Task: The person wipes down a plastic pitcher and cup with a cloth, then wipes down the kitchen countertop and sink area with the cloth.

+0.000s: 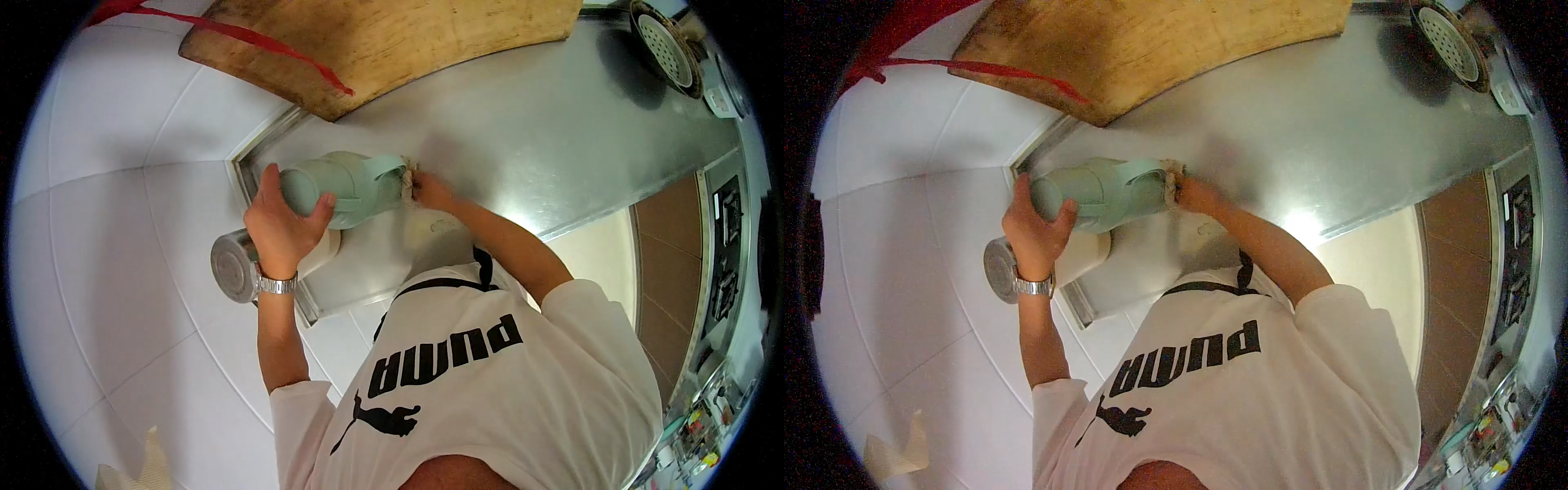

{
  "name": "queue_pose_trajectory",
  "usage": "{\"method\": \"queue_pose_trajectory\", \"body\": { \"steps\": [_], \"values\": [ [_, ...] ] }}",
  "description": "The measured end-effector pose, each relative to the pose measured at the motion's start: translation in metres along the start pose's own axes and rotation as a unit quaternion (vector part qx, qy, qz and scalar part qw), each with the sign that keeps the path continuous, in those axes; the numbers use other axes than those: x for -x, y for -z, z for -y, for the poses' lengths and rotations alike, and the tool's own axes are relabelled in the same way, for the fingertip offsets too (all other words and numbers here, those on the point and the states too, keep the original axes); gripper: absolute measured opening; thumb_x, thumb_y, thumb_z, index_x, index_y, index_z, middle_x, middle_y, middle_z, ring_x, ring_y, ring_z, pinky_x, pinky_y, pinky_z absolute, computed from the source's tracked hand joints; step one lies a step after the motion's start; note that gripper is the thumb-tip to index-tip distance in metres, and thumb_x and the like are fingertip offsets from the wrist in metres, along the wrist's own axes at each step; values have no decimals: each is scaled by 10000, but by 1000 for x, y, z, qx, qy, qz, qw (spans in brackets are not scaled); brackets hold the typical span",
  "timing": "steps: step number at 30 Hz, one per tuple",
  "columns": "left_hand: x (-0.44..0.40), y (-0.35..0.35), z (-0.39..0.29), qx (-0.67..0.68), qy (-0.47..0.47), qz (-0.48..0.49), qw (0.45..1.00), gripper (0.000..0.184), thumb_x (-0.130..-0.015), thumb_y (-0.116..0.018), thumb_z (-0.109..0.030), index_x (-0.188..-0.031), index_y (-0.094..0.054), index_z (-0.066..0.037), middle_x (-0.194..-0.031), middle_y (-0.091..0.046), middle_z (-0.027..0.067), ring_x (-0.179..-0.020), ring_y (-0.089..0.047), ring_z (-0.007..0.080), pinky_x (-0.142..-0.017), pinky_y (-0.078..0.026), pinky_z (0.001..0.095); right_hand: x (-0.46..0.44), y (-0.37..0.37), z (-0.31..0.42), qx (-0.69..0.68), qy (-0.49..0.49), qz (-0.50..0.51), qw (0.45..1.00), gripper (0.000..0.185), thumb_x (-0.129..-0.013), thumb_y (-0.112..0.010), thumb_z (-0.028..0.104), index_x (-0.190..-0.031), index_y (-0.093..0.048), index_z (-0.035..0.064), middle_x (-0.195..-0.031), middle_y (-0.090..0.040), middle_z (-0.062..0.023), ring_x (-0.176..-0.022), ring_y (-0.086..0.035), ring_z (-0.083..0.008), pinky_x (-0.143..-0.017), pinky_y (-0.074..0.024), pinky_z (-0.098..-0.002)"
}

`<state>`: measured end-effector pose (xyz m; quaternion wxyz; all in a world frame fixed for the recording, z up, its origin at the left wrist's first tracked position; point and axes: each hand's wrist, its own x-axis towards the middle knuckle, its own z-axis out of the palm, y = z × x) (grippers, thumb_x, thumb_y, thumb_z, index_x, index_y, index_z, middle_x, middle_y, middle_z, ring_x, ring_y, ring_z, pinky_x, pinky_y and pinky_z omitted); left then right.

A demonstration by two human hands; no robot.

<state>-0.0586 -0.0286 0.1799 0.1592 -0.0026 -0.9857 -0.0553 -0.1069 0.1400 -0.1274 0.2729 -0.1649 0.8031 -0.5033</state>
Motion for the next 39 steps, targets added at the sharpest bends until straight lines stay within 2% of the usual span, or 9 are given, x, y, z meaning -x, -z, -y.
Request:
{"method": "queue_pose_trajectory", "body": {
  "steps": [5,8,10,14,16,22,29,32,39],
  "values": [
    [-8,-4,20,31,-17,21,999,751,-563,-761,-347,-1110,-483,85,-856,-600,226,-770,-600,372,-666,-494,393,-35,24,13,-35,-27,79,996,295,-817,-485,125,-1059,-583,-11,-1031,-608,-179,-924,-589,-326,-822,-478,-366],
    [-9,-2,21,14,-17,30,999,760,-564,-760,-355,-1110,-485,96,-873,-601,227,-775,-602,370,-673,-496,392,-29,60,44,-61,65,6,996,251,-819,-484,97,-1018,-608,7,-987,-630,-147,-882,-605,-286,-763,-490,-345],
    [-6,-5,21,25,-26,15,999,759,-565,-761,-355,-1108,-482,96,-871,-600,226,-770,-601,371,-668,-496,392,-34,80,60,-236,35,39,970,256,-801,-518,113,-1027,-592,19,-981,-631,-137,-867,-606,-268,-748,-486,-348],
    [-3,-5,16,18,-33,4,999,747,-565,-766,-354,-1092,-482,93,-870,-594,231,-771,-598,368,-665,-496,394,7,100,150,-308,121,108,937,266,-817,-476,75,-1058,-553,-9,-899,-586,-80,-749,-558,-185,-683,-462,-310],
    [-3,-5,18,20,-26,11,999,743,-564,-767,-352,-1089,-484,91,-870,-594,231,-772,-598,368,-665,-496,392,19,89,178,95,341,-64,933,280,-792,-521,89,-1059,-548,10,-945,-558,-135,-800,-572,-297,-700,-470,-373],
    [-5,-6,19,37,-34,6,999,740,-554,-773,-344,-1086,-486,81,-857,-596,227,-755,-598,371,-649,-496,386,36,94,192,98,228,-81,965,299,-770,-537,101,-1063,-566,45,-1002,-533,-168,-866,-551,-339,-723,-472,-408],
    [-7,-3,16,38,-26,29,999,730,-543,-775,-338,-1079,-490,67,-840,-597,216,-735,-592,372,-639,-490,393,6,80,191,75,297,-159,939,250,-768,-538,101,-1002,-599,36,-1014,-552,-160,-917,-551,-336,-786,-453,-396],
    [-10,-4,13,46,-32,41,998,725,-545,-771,-333,-1083,-489,63,-846,-599,217,-743,-595,369,-643,-489,398,-29,83,195,-14,353,-99,930,292,-780,-504,166,-1019,-607,35,-937,-576,-167,-907,-547,-348,-779,-452,-428],
    [-10,-4,15,30,-48,23,998,716,-535,-766,-332,-1070,-511,70,-886,-607,215,-784,-603,366,-679,-493,398,-90,67,177,44,190,105,975,359,-836,-460,297,-899,-636,-9,-933,-609,-234,-831,-581,-387,-750,-444,-453]
  ]
}}
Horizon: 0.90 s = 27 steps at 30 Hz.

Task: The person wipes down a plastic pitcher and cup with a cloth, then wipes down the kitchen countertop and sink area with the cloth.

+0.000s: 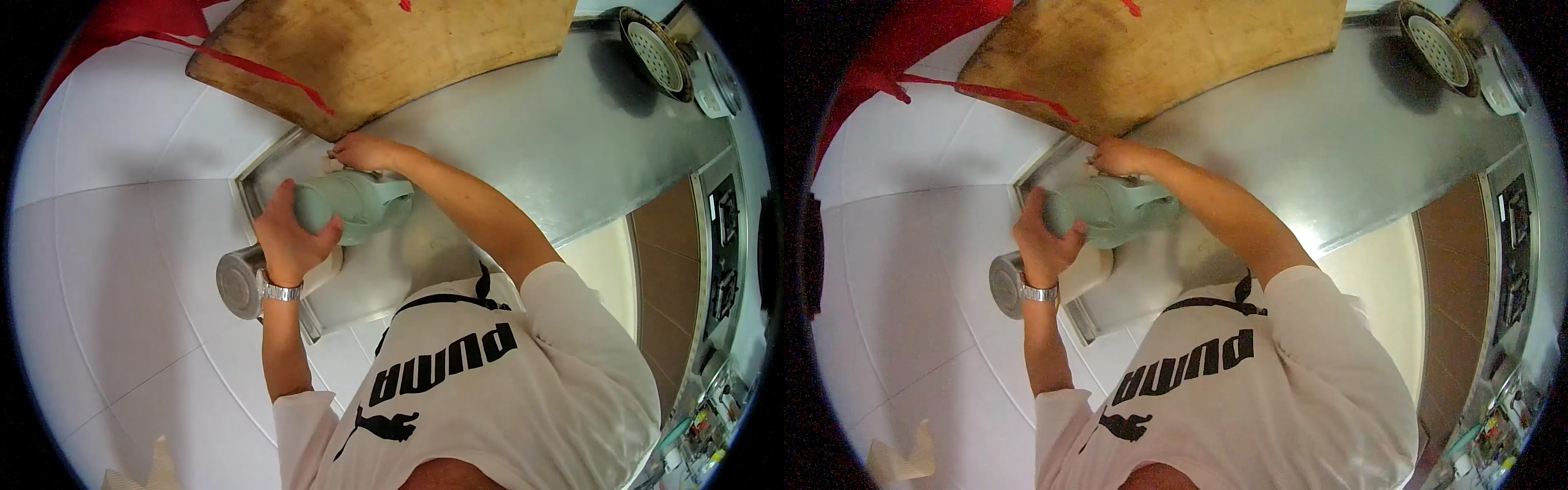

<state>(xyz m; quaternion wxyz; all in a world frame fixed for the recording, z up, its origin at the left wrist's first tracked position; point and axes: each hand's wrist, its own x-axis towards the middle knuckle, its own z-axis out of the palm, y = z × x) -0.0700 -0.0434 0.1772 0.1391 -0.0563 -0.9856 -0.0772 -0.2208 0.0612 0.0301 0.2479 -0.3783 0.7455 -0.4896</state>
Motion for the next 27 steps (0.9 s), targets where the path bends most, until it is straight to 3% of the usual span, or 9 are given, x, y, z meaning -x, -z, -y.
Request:
{"method": "queue_pose_trajectory", "body": {
  "steps": [5,7,8,10,13,14,16,20,27],
  "values": [
    [0,-4,8,45,-7,-5,999,716,-527,-767,-346,-1064,-520,59,-887,-609,200,-773,-601,363,-682,-494,393,-3,-18,-31,-14,-17,0,1000,367,-839,-475,310,-904,-634,-14,-936,-619,-226,-832,-592,-381,-747,-439,-467],
    [-2,0,5,46,-4,-8,999,707,-524,-771,-344,-1053,-515,51,-866,-605,194,-762,-600,359,-668,-495,393,6,-28,-28,-75,62,-203,974,284,-819,-507,232,-884,-627,-18,-824,-630,-207,-759,-599,-342,-702,-451,-428],
    [-3,1,5,50,-8,-14,999,699,-521,-775,-341,-1042,-510,43,-845,-601,188,-750,-599,356,-654,-496,393,12,-22,-23,-74,67,-198,975,284,-819,-507,232,-884,-627,-18,-824,-630,-207,-759,-599,-342,-702,-451,-428],
    [0,1,3,79,12,-18,997,685,-518,-781,-325,-1030,-501,34,-831,-593,181,-741,-598,352,-638,-497,392,43,15,27,-164,-30,-79,983,269,-832,-492,162,-1003,-592,-20,-779,-591,-121,-742,-538,-189,-681,-435,-299],
    [2,0,0,104,26,-38,993,708,-496,-808,-340,-1012,-486,21,-818,-581,169,-726,-595,351,-615,-497,388,63,21,36,-259,20,-37,965,256,-808,-494,85,-1022,-597,-15,-771,-529,-96,-775,-514,-150,-683,-425,-265],
    [2,-1,0,100,22,-55,993,745,-477,-831,-373,-1006,-480,18,-818,-576,165,-722,-593,355,-608,-497,385,69,20,41,-258,21,-35,965,256,-808,-494,85,-1022,-597,-15,-771,-529,-96,-775,-514,-150,-683,-425,-265],
    [6,-8,3,110,15,-85,990,815,-445,-835,-443,-1012,-477,20,-823,-576,161,-722,-597,350,-608,-498,384,89,13,60,-211,164,-174,948,324,-767,-477,-20,-1070,-589,0,-882,-495,-90,-817,-498,-157,-700,-426,-266],
    [12,-18,5,155,18,-141,978,985,-368,-796,-621,-1031,-463,27,-827,-583,153,-735,-612,330,-616,-500,380,117,3,91,-114,174,-206,956,393,-751,-459,-65,-1122,-562,11,-992,-468,-96,-841,-495,-188,-707,-435,-283],
    [12,-16,4,131,32,-102,986,1074,-341,-792,-637,-1085,-440,53,-867,-612,178,-766,-627,326,-646,-508,380,101,19,103,-99,205,-207,952,342,-797,-518,13,-1135,-553,52,-963,-518,-134,-859,-532,-255,-744,-446,-319]
  ]
}}
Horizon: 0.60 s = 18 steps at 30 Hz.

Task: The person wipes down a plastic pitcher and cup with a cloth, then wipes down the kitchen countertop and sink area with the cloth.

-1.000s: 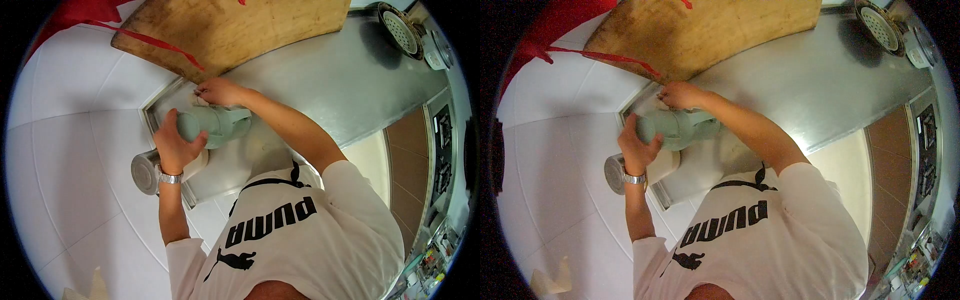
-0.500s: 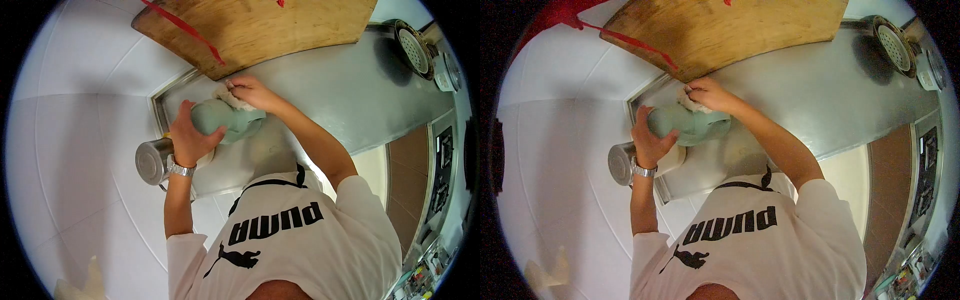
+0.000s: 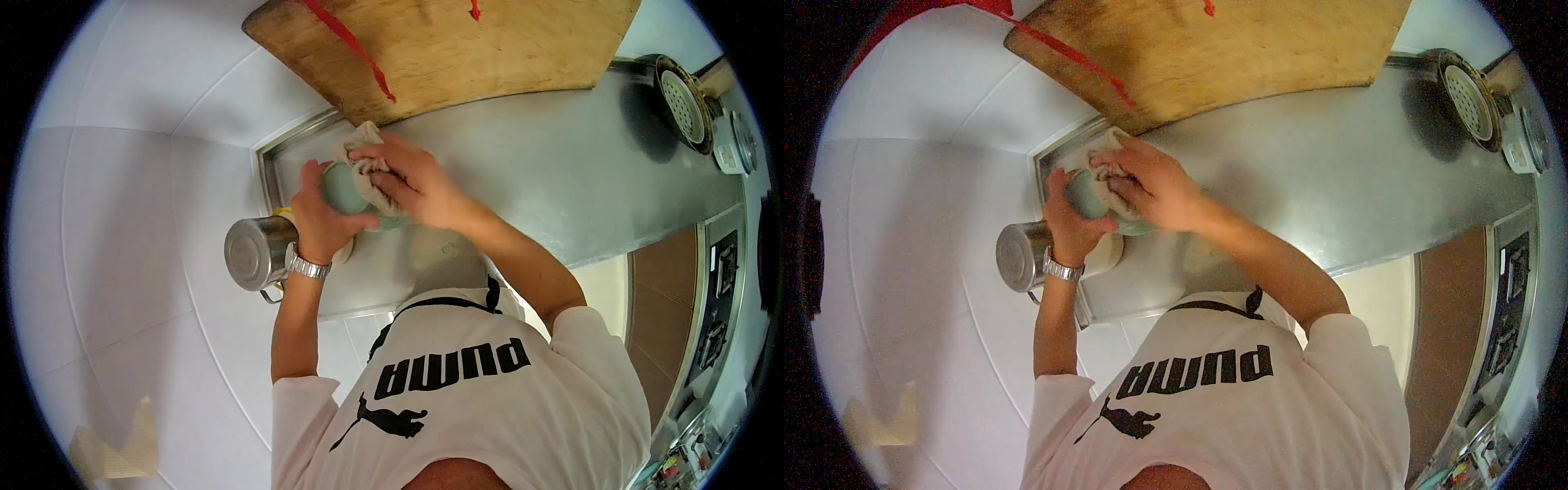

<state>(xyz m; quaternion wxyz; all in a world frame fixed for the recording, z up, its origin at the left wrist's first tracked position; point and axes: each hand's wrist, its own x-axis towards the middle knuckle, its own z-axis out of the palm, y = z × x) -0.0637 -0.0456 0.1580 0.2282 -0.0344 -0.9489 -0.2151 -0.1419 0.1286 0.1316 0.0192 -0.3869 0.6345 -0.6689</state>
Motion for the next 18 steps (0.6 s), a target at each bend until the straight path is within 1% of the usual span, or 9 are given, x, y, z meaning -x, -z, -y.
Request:
{"method": "queue_pose_trajectory", "body": {
  "steps": [3,5,7,8,10,11,14,16,18],
  "values": [
    [1,3,-3,-41,-10,4,999,1110,-317,-810,-615,-1102,-424,69,-888,-614,202,-772,-628,342,-650,-510,375,-25,0,0,44,-4,54,998,280,-796,-566,91,-1073,-578,51,-926,-564,-135,-855,-549,-272,-747,-449,-328],
    [1,3,-5,-58,25,15,998,1141,-303,-829,-585,-1125,-397,78,-894,-609,223,-786,-626,353,-656,-510,373,-39,-3,2,66,-5,72,995,264,-791,-587,130,-1041,-589,47,-914,-584,-133,-851,-556,-280,-747,-450,-331],
    [2,3,-2,-50,32,12,998,1148,-302,-834,-576,-1132,-385,79,-896,-609,229,-792,-626,354,-660,-510,373,-52,-6,3,86,-91,139,982,263,-775,-603,162,-1005,-598,35,-961,-594,-136,-852,-565,-283,-749,-452,-337],
    [2,3,-3,-43,40,10,998,1156,-301,-840,-566,-1139,-373,79,-898,-609,234,-798,-626,354,-664,-510,373,-51,-7,3,85,-89,141,982,263,-775,-603,162,-1005,-598,35,-961,-594,-136,-852,-565,-283,-749,-452,-337],
    [5,0,1,-30,25,-23,999,1150,-304,-835,-576,-1131,-373,75,-896,-610,235,-802,-626,356,-667,-510,376,-45,-11,3,100,-33,92,990,307,-757,-608,132,-1043,-585,25,-970,-598,-141,-846,-573,-290,-769,-453,-343],
    [6,-3,4,-16,7,-53,998,1145,-306,-831,-586,-1123,-373,72,-895,-612,236,-806,-626,358,-670,-510,379,-42,-9,6,100,-29,98,990,307,-757,-608,132,-1043,-585,25,-970,-598,-141,-846,-573,-290,-769,-453,-343],
    [16,-13,14,0,9,-114,993,1126,-304,-819,-612,-1095,-389,63,-911,-617,227,-816,-628,355,-681,-511,379,-29,0,22,37,-72,94,992,387,-732,-625,110,-1104,-557,26,-996,-587,-143,-885,-568,-293,-805,-448,-346],
    [17,-13,10,33,46,-91,994,1112,-307,-822,-609,-1088,-396,59,-912,-618,218,-818,-629,351,-683,-512,380,-26,6,30,91,-85,118,985,467,-712,-643,95,-1162,-526,45,-1024,-570,-141,-921,-559,-290,-830,-442,-348],
    [14,-11,2,66,81,-65,992,1099,-310,-824,-607,-1080,-404,55,-912,-619,209,-819,-629,348,-685,-512,381,-27,7,32,115,-89,128,981,478,-707,-646,99,-1167,-522,54,-1037,-559,-142,-936,-553,-292,-832,-441,-351]
  ]
}}
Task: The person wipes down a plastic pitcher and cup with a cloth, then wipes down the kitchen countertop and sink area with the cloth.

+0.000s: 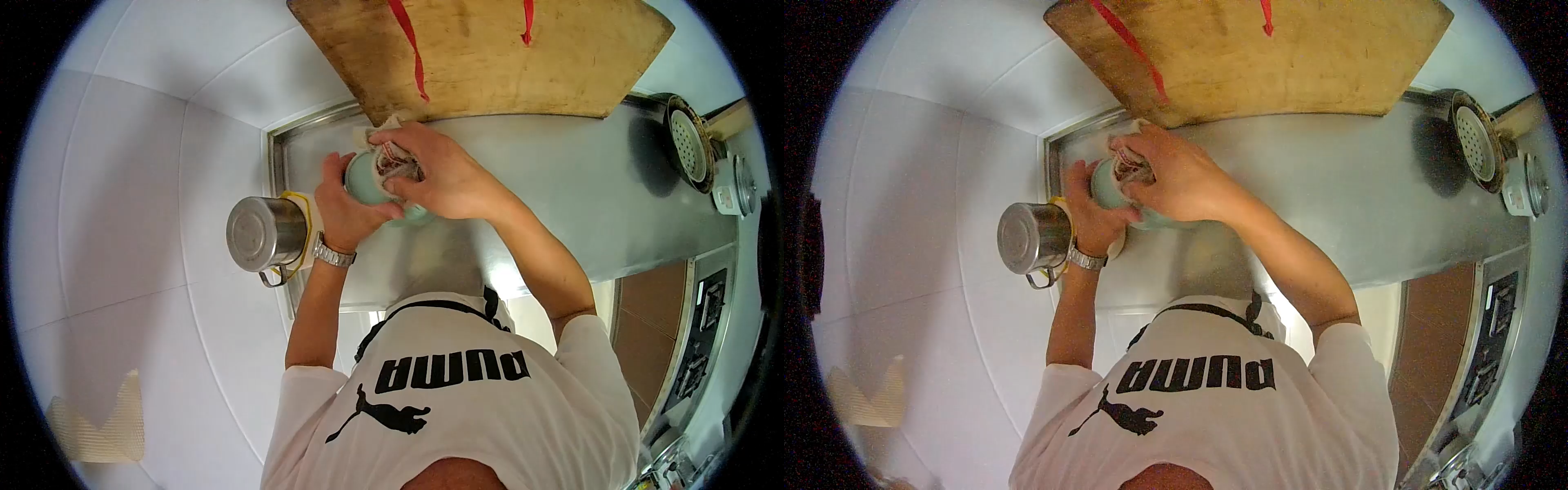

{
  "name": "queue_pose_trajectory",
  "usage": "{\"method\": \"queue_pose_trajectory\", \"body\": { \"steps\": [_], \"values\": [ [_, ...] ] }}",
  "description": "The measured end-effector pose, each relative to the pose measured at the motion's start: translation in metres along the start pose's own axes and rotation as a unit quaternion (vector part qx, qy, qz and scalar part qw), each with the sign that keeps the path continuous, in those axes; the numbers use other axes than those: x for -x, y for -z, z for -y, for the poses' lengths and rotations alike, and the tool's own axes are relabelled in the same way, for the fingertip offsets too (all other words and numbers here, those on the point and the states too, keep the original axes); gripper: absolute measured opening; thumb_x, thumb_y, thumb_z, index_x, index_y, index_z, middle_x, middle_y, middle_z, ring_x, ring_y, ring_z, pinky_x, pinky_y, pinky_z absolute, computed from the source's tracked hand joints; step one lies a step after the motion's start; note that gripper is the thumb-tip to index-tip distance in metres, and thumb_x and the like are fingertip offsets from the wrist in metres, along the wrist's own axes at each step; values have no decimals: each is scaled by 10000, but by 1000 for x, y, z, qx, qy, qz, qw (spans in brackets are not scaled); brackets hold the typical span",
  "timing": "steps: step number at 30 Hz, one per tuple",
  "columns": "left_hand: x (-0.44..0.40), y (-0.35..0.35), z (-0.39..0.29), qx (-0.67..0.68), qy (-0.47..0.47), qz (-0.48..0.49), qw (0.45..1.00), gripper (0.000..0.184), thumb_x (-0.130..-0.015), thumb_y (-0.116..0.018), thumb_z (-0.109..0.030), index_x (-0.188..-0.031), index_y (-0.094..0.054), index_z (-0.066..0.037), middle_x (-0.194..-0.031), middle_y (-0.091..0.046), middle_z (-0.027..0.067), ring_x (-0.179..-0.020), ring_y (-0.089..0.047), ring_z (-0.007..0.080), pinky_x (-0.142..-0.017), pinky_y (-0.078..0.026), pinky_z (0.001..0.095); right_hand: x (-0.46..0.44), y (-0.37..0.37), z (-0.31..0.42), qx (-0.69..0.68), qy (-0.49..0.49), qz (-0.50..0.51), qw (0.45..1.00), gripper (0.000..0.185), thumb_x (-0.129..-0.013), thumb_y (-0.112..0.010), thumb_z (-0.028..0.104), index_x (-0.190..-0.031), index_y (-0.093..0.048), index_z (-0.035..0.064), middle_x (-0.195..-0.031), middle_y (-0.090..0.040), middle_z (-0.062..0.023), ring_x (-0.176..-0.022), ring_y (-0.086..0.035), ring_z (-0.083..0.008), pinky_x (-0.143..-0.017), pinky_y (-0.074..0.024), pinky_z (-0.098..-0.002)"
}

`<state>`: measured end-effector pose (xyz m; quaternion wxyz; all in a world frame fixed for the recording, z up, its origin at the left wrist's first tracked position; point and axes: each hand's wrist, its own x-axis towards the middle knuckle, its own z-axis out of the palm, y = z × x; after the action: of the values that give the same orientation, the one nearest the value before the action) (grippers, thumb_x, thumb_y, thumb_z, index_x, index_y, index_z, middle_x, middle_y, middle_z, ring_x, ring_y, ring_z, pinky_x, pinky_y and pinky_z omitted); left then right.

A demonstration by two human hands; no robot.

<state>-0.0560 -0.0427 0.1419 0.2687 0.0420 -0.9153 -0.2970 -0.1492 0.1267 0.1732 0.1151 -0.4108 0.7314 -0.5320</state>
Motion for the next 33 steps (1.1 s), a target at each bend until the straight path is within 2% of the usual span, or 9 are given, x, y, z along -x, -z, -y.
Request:
{"method": "queue_pose_trajectory", "body": {
  "steps": [6,8,11,14,22,24,26,29,33],
  "values": [
    [-2,3,-15,-36,-2,18,999,976,-371,-855,-515,-1053,-424,34,-864,-623,175,-776,-632,333,-650,-512,380,-27,6,8,86,39,41,995,372,-698,-658,123,-1057,-583,59,-965,-582,-139,-917,-558,-312,-793,-454,-359],
    [-1,4,-15,1,96,65,993,1152,-330,-834,-583,-1155,-397,93,-1021,-574,244,-940,-579,352,-818,-459,407,-40,2,9,119,38,70,990,330,-696,-661,130,-1012,-604,55,-941,-593,-136,-907,-562,-318,-778,-457,-361],
    [1,5,-12,4,122,72,990,1156,-337,-822,-612,-1149,-386,85,-1010,-581,249,-914,-592,354,-782,-475,407,-49,-5,9,127,38,49,990,271,-704,-655,156,-951,-626,48,-905,-610,-129,-887,-571,-317,-755,-463,-370],
    [3,-2,0,-1,10,7,1000,1004,-377,-844,-549,-1070,-403,29,-883,-623,177,-784,-638,324,-655,-519,377,-48,0,18,147,14,79,986,323,-705,-646,179,-1000,-617,50,-969,-604,-134,-915,-565,-316,-786,-455,-375],
    [3,-9,3,50,8,-2,999,1049,-354,-844,-558,-1095,-387,27,-906,-624,171,-783,-642,318,-654,-527,373,-31,7,20,219,151,119,956,546,-667,-646,164,-1190,-518,68,-1104,-563,-136,-1026,-509,-327,-852,-426,-394],
    [3,-9,1,50,1,-8,999,1054,-354,-848,-549,-1104,-383,28,-904,-624,171,-781,-643,317,-654,-527,372,-36,1,20,224,151,123,955,581,-662,-652,176,-1210,-497,63,-1112,-559,-141,-1035,-503,-323,-854,-426,-396],
    [6,-7,-2,74,77,31,994,1133,-352,-868,-518,-1192,-348,37,-1031,-600,203,-935,-612,319,-787,-495,393,-44,-4,26,230,151,126,953,616,-657,-659,188,-1231,-476,58,-1121,-555,-146,-1044,-498,-320,-857,-427,-397],
    [11,-11,2,63,92,24,993,1154,-351,-868,-514,-1200,-327,50,-1037,-593,211,-944,-607,327,-788,-494,391,-54,-8,36,225,44,171,958,640,-674,-671,217,-1248,-446,44,-1143,-548,-153,-1038,-511,-321,-864,-429,-394],
    [9,-11,0,52,96,21,994,1175,-345,-863,-527,-1199,-312,63,-1030,-593,212,-937,-607,335,-786,-494,393,-55,-15,19,190,12,8,982,547,-706,-678,236,-1182,-503,29,-1068,-586,-160,-973,-566,-317,-828,-457,-374]
  ]
}}
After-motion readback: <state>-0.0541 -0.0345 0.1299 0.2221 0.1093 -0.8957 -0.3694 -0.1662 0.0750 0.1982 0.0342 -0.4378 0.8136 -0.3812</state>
